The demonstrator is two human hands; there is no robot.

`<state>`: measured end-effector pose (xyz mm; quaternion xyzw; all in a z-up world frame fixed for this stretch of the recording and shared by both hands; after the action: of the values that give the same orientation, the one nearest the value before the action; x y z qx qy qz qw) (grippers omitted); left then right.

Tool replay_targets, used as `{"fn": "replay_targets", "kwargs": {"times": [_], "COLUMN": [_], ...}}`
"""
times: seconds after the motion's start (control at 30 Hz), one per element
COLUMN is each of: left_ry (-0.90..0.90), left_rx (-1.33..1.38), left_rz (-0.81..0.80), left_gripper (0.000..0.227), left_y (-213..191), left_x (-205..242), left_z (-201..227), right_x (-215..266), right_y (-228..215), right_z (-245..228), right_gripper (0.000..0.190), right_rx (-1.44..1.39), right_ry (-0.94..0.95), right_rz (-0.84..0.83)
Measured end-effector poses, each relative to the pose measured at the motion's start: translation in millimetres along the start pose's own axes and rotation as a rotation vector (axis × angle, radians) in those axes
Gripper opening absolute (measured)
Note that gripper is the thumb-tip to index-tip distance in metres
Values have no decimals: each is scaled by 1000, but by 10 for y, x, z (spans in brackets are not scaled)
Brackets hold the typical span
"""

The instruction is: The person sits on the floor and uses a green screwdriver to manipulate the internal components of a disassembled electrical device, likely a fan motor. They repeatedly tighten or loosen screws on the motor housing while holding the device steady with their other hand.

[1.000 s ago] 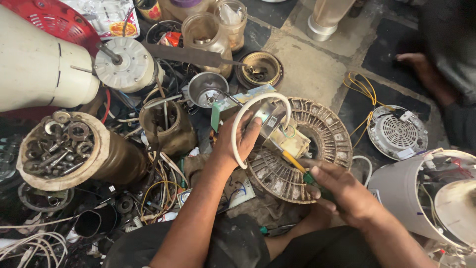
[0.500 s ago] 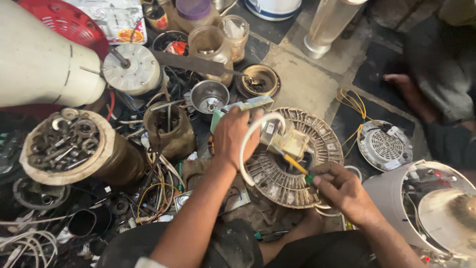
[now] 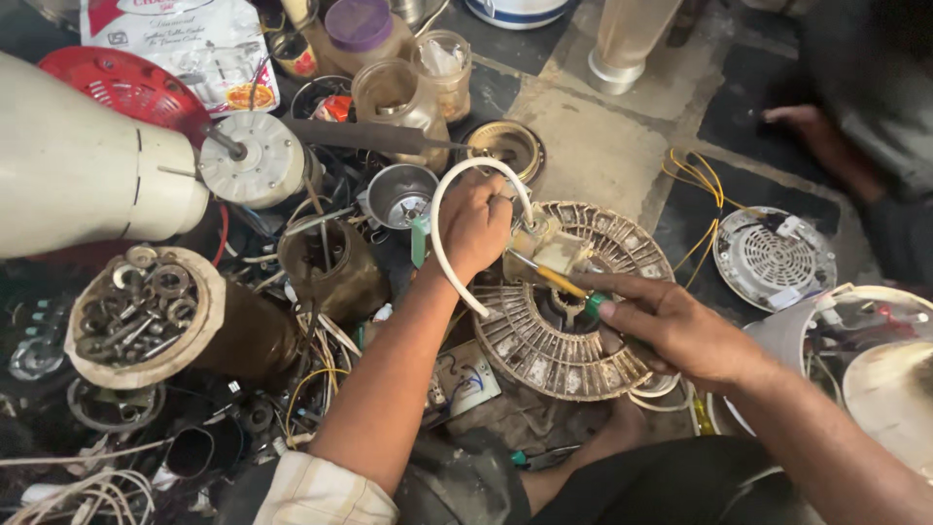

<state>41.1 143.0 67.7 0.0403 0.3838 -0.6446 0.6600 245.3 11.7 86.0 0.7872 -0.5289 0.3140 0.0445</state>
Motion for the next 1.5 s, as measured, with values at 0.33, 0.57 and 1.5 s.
{"fn": "replay_targets", "kwargs": {"times": [0.33,0.57,1.5], "left_ry": [-141,-184,91], "left_rx": [42,71,-30], "left_rz": [-169,-81,-232], "left_gripper": [31,30,65], "left_y": [73,-1,-509], "left_x": [-63,-40,699], "left_z": [-40,-52,537], "right_x": [-86,-74,25], "right_y": [-110,-24,-504], "right_z": [-275,-651,721], "right_gripper": [46,46,15], "right_rx": [301,591,-662], "right_ry": [-133,-130,-536], "right_rz": [12,13,780]}}
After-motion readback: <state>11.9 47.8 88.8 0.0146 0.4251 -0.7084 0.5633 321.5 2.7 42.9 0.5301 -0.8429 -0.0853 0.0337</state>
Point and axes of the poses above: each hand's wrist, its own x-axis away from the middle knuckle, its own y-axis out of the palm, z = x × y, the point moved 8 cm from there along -x, towards the middle knuckle, and after that the axes turned 6 degrees about x, right-handed, at the moved point
